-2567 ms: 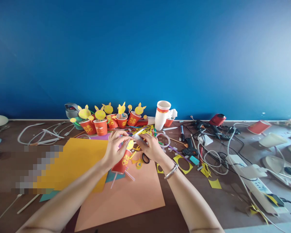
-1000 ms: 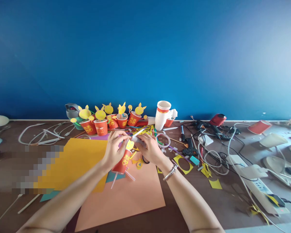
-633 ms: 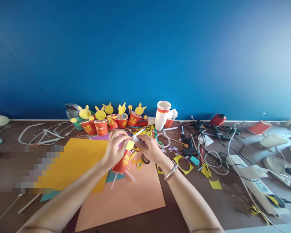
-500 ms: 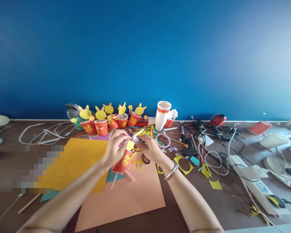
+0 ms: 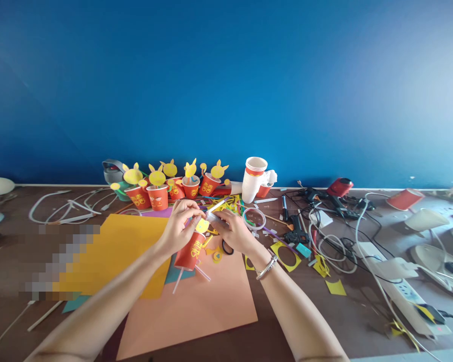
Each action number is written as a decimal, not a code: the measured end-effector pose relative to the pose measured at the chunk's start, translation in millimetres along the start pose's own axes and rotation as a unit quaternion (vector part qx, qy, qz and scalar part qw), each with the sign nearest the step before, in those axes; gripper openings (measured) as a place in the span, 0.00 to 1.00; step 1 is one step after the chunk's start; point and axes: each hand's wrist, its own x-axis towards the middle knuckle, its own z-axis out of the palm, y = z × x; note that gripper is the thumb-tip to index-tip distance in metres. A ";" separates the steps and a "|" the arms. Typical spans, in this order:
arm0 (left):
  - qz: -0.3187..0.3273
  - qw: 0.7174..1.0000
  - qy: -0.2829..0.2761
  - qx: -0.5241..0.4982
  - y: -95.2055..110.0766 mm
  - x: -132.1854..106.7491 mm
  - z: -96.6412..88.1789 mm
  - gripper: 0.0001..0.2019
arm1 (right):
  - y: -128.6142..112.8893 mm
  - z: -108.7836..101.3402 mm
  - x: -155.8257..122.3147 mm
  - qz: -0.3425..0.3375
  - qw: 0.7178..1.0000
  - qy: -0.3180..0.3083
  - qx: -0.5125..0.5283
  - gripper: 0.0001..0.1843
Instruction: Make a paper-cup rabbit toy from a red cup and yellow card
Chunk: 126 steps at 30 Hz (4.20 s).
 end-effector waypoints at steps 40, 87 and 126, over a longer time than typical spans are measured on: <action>-0.137 0.983 -0.027 -0.123 -12.9 0.7 11.3 0.06 | 47.1 -35.9 2.2 0.392 0.820 -0.090 -0.407 0.28; -0.344 0.897 -0.093 -0.263 -44.2 -0.1 26.2 0.22 | 27.7 8.0 8.2 0.189 0.947 0.135 0.223 0.13; -0.343 0.845 -0.115 -0.393 7.7 -2.0 19.3 0.14 | -4.4 1.9 3.1 0.205 0.929 0.069 0.301 0.11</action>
